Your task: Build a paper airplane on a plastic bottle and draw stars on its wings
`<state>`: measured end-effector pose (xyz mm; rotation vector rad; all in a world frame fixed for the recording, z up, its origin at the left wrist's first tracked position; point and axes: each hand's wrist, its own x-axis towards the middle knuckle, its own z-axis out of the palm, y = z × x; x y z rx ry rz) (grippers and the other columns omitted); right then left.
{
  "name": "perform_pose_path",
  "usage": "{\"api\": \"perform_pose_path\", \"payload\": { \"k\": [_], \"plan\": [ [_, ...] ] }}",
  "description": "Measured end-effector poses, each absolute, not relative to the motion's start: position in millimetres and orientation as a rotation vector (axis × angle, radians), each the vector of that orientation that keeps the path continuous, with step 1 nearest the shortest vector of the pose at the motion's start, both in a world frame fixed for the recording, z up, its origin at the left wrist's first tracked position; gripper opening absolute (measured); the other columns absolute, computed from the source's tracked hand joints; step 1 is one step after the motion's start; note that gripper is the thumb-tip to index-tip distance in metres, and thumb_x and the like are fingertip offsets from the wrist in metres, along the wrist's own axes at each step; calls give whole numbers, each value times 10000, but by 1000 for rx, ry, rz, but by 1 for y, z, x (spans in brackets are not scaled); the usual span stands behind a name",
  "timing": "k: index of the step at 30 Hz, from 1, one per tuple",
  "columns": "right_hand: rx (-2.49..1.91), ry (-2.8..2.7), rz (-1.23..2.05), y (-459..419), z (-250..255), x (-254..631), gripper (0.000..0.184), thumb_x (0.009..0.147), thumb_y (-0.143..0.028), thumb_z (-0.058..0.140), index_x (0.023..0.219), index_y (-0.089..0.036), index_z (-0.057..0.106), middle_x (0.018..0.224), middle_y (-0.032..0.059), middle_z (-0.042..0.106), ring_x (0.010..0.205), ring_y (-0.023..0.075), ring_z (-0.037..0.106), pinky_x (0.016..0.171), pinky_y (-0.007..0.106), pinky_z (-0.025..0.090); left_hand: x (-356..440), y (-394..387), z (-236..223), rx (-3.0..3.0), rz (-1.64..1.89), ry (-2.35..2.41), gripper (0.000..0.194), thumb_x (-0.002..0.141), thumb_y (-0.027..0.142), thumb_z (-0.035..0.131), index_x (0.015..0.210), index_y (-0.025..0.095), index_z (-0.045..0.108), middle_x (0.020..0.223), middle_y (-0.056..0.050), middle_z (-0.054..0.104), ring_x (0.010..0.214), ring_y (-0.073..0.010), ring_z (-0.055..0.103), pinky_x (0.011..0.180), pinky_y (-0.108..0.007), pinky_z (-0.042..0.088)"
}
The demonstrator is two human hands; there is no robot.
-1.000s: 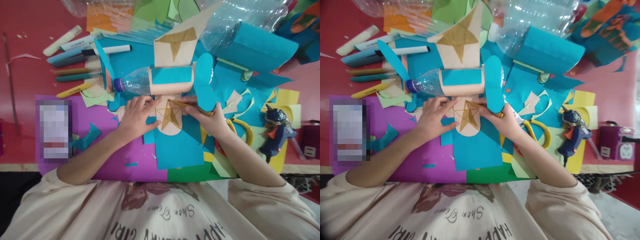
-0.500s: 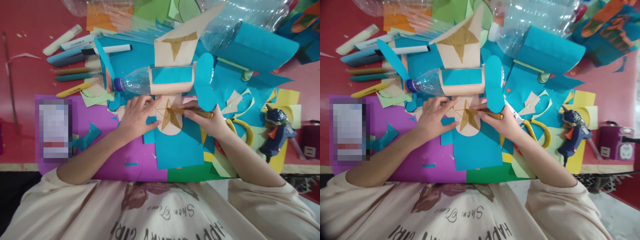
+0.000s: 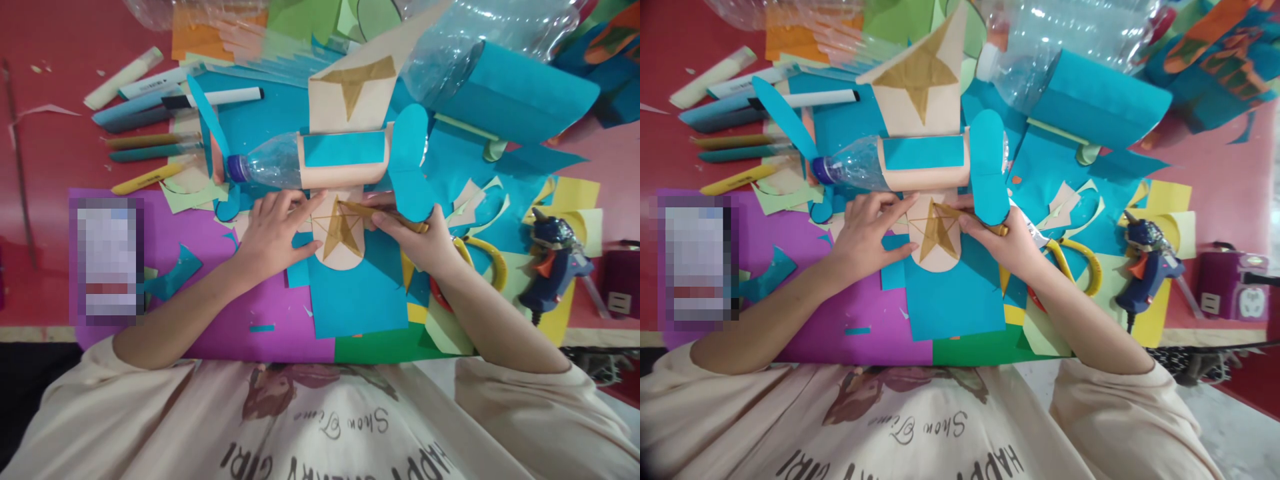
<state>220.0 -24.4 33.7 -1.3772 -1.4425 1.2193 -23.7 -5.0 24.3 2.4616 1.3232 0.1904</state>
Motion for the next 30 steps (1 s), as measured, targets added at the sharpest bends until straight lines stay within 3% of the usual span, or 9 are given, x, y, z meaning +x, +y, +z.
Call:
{"api": "perform_pose_path", "payload": {
  "k": [13, 23, 30],
  "plan": [
    [-1351, -1495, 1240, -25, 38, 218, 94, 799, -297, 722, 880, -250, 713, 918, 16, 772, 863, 242, 733, 796, 407, 634, -23, -6, 23, 2491, 182, 1337, 669, 865, 404, 645, 1474, 258, 411, 1199, -104, 541, 1100, -292, 480, 907, -396, 349],
    [-1372, -1473, 1190, -25, 28, 222, 154, 850, -309, 678, 995, -275, 716, 1056, 20, 750, 941, 239, 718, 903, 440, 602, -24, -5, 23, 2488, 195, 1324, 667, 864, 402, 648, 1472, 260, 414, 1205, -100, 540, 1112, -295, 481, 913, -400, 355],
    [-1350, -1488, 1208, -25, 31, 221, 121, 833, -321, 704, 942, -271, 719, 973, 23, 752, 870, 228, 722, 836, 412, 622, -24, -6, 21, 2490, 216, 1324, 681, 866, 404, 642, 1487, 280, 390, 1195, -94, 537, 1101, -292, 478, 908, -400, 355]
  ]
}}
